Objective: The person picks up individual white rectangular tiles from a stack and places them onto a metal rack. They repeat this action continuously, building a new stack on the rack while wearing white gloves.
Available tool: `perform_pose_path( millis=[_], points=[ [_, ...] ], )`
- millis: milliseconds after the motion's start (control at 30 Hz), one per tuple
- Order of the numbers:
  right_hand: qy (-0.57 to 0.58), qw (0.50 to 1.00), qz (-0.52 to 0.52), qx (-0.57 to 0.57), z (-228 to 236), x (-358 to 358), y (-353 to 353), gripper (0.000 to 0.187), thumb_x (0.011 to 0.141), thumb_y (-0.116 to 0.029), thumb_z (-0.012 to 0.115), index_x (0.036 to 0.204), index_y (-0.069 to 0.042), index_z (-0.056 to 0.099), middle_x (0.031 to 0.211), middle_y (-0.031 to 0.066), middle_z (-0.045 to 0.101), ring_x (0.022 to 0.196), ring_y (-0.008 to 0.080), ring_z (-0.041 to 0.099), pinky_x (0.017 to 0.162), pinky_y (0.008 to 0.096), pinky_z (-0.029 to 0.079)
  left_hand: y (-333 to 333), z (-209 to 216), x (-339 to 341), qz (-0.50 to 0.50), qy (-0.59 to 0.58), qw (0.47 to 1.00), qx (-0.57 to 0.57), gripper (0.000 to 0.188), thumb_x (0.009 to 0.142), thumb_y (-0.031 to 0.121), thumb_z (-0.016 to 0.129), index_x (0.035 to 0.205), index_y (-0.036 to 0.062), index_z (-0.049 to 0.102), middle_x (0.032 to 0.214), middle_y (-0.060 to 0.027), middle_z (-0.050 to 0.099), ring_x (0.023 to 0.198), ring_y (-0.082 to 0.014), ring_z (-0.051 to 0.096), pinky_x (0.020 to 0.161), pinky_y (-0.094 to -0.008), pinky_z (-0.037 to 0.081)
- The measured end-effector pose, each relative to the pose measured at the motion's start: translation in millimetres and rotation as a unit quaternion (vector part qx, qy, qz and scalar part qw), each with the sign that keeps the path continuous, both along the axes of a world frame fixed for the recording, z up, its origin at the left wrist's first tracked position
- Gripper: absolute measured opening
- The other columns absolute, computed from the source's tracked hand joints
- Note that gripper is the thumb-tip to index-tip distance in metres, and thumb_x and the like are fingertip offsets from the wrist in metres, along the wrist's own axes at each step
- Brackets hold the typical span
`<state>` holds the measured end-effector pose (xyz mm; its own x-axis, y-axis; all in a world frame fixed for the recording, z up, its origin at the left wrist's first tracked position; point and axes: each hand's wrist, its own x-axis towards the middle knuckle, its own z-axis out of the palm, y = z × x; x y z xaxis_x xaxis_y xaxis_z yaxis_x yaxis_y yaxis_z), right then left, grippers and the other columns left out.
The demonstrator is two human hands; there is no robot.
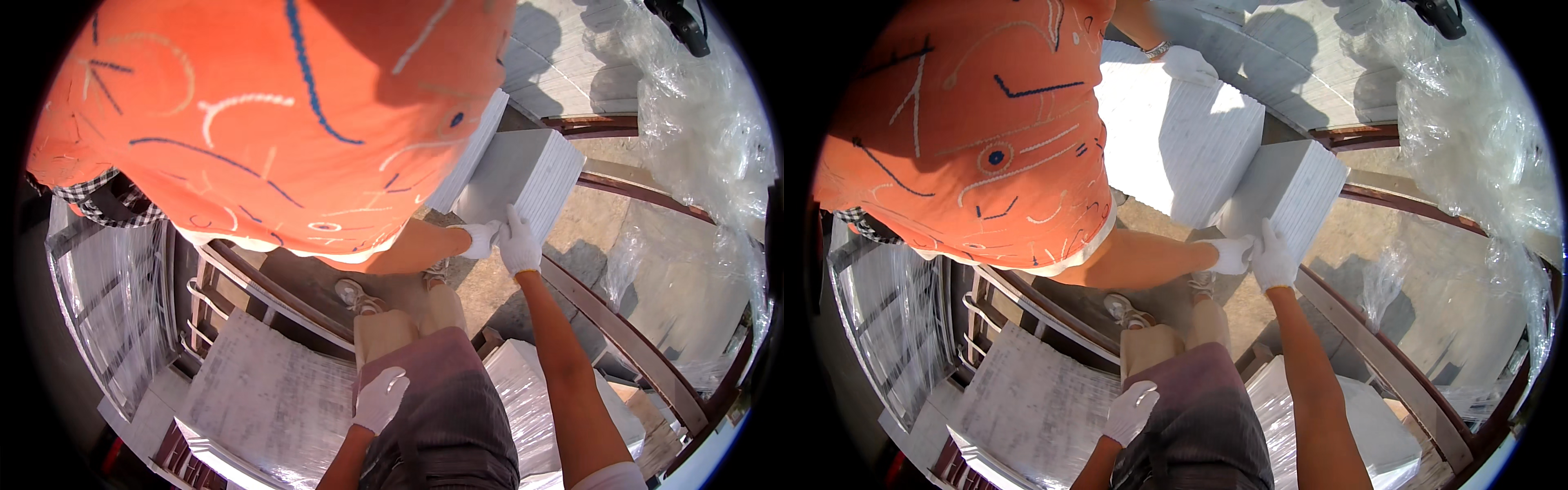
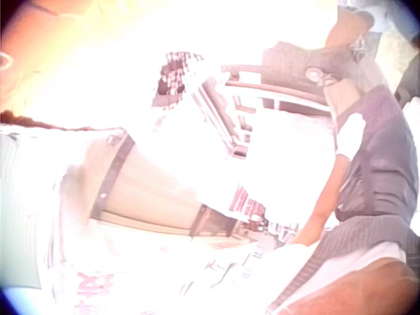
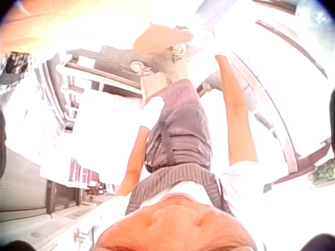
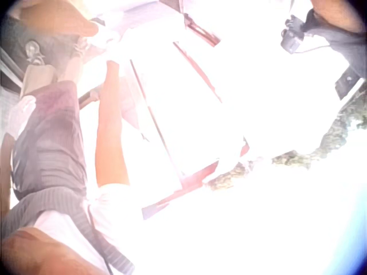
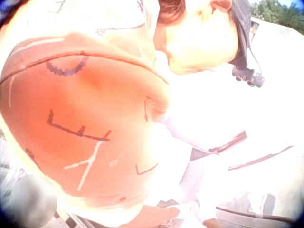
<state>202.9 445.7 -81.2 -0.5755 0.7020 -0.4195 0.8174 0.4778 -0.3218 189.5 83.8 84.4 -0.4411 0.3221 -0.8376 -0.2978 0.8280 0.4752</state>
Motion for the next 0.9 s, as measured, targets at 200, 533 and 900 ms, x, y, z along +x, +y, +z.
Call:
perform_pose_path(
  millis=[200,533,900],
  points=[
    [0.078,0.996,-0.04,-0.003,-8,16,-1,0.049,0.092,-0.019,0.047,0.141,-0.016,0.046,0.115,0.0225,0.059,0.105,0.0393,0.059,0.09,0.0438,0.046,-14,1,0,0.004,0.02,1.0,0.003,0.029,0.092,0.026,0.062,0.112,0.0044,0.065,0.107,-0.0139,0.068,0.101,-0.0306,0.065,0.087,-0.036,0.05],
    [-0.037,0.999,-0.013,-0.03,9,3,-5,0.05,0.093,-0.027,0.049,0.142,-0.02,0.045,0.123,0.0183,0.056,0.105,0.039,0.059,0.089,0.0447,0.048,-12,-3,4,0.019,-0.006,1.0,0.01,0.03,0.092,0.027,0.062,0.112,0.0039,0.065,0.109,-0.0139,0.068,0.102,-0.0301,0.064,0.089,-0.0351,0.05],
    [-0.028,0.999,0.002,0.028,12,-95,-10,0.043,0.086,-0.042,0.061,0.118,-0.014,0.059,0.113,0.0147,0.057,0.1,0.0357,0.062,0.083,0.0452,0.052,-9,-9,1,-0.009,0.001,1.0,-0.009,0.033,0.092,0.029,0.061,0.114,0.0044,0.064,0.11,-0.0142,0.068,0.103,-0.0304,0.064,0.09,-0.0363,0.049]
  ],
)
